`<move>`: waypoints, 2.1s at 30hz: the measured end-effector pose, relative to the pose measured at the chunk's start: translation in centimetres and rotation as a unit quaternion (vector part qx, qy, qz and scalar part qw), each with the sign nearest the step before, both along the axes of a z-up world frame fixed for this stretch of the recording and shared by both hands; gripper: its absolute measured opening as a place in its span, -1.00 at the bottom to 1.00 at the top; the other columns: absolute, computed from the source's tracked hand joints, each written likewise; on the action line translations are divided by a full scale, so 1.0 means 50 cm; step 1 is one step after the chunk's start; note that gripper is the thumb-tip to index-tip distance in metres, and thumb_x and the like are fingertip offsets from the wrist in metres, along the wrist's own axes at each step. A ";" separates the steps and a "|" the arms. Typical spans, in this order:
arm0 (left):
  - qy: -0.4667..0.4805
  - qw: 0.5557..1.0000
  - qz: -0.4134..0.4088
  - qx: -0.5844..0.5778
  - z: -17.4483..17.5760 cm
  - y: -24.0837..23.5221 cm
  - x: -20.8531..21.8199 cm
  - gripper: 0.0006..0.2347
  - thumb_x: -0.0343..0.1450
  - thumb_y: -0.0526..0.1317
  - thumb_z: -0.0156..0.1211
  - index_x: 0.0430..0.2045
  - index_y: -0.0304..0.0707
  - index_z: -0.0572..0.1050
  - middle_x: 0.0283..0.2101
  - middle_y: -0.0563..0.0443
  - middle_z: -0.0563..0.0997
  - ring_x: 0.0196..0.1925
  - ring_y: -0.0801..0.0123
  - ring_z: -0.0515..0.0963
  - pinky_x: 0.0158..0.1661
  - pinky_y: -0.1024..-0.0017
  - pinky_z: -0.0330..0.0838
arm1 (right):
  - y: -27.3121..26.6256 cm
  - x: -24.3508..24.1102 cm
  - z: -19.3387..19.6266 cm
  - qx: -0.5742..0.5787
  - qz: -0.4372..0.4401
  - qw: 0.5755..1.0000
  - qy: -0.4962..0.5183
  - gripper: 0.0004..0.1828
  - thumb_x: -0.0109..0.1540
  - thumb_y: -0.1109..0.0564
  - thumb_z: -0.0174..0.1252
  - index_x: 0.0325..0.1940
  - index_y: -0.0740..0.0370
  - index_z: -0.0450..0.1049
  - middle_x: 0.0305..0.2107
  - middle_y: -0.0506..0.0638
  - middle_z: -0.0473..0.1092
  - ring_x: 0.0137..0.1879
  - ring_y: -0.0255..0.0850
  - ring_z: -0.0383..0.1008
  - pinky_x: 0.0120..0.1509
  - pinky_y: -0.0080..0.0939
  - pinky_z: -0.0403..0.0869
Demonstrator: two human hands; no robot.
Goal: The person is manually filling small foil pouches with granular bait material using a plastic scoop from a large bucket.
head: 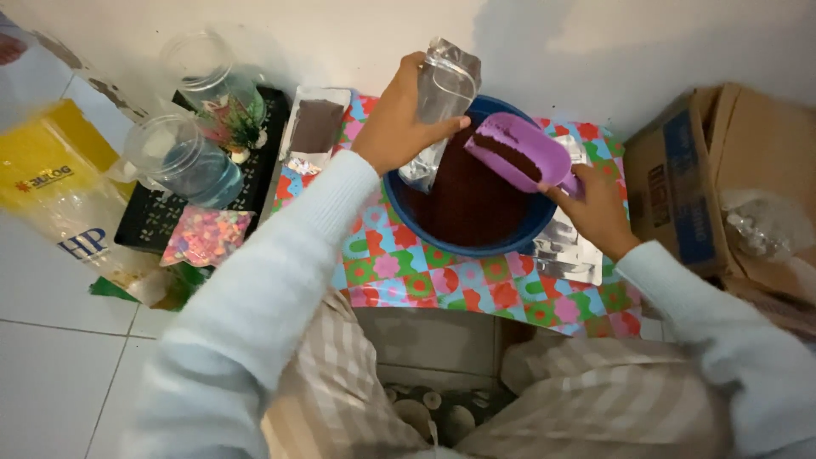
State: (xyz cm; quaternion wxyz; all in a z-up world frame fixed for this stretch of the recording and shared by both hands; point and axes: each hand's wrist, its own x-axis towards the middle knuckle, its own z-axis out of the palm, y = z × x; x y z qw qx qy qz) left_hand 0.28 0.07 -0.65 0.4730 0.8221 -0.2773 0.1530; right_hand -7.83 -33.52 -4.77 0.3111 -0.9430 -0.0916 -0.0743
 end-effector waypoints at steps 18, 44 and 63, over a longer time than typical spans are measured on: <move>0.029 1.000 -0.003 0.004 0.003 -0.004 -0.003 -0.21 0.33 0.03 0.46 0.29 -0.36 0.06 0.28 -0.38 0.40 0.28 -0.13 0.50 0.23 0.15 0.40 | 0.030 -0.010 0.027 0.004 -0.036 0.996 0.081 -0.41 0.27 -0.14 0.21 0.07 0.50 0.49 -0.32 0.23 0.48 -0.37 -0.09 0.40 -0.27 -0.15 0.38; 0.080 0.997 -0.006 -0.022 0.041 -0.005 0.008 -0.21 0.31 0.02 0.49 0.28 -0.41 0.10 0.17 -0.55 0.41 0.33 -0.42 0.37 0.33 -0.12 0.24 | -0.059 0.046 -0.040 -0.148 -0.009 0.989 -0.007 -0.38 0.24 -0.38 0.16 -0.33 0.29 0.33 -0.49 0.27 0.34 -0.20 0.29 0.40 -0.06 0.17 0.36; 0.109 0.994 0.005 -0.015 0.056 -0.005 -0.023 -0.23 0.28 -0.21 0.34 0.32 -0.50 0.00 0.18 -0.57 0.34 0.32 -0.39 0.34 0.31 -0.14 0.25 | -0.021 0.015 0.009 -0.129 0.012 0.986 0.101 -0.35 0.19 -0.40 0.22 -0.21 0.27 0.38 -0.43 0.32 0.41 -0.21 0.33 0.47 -0.08 0.16 0.39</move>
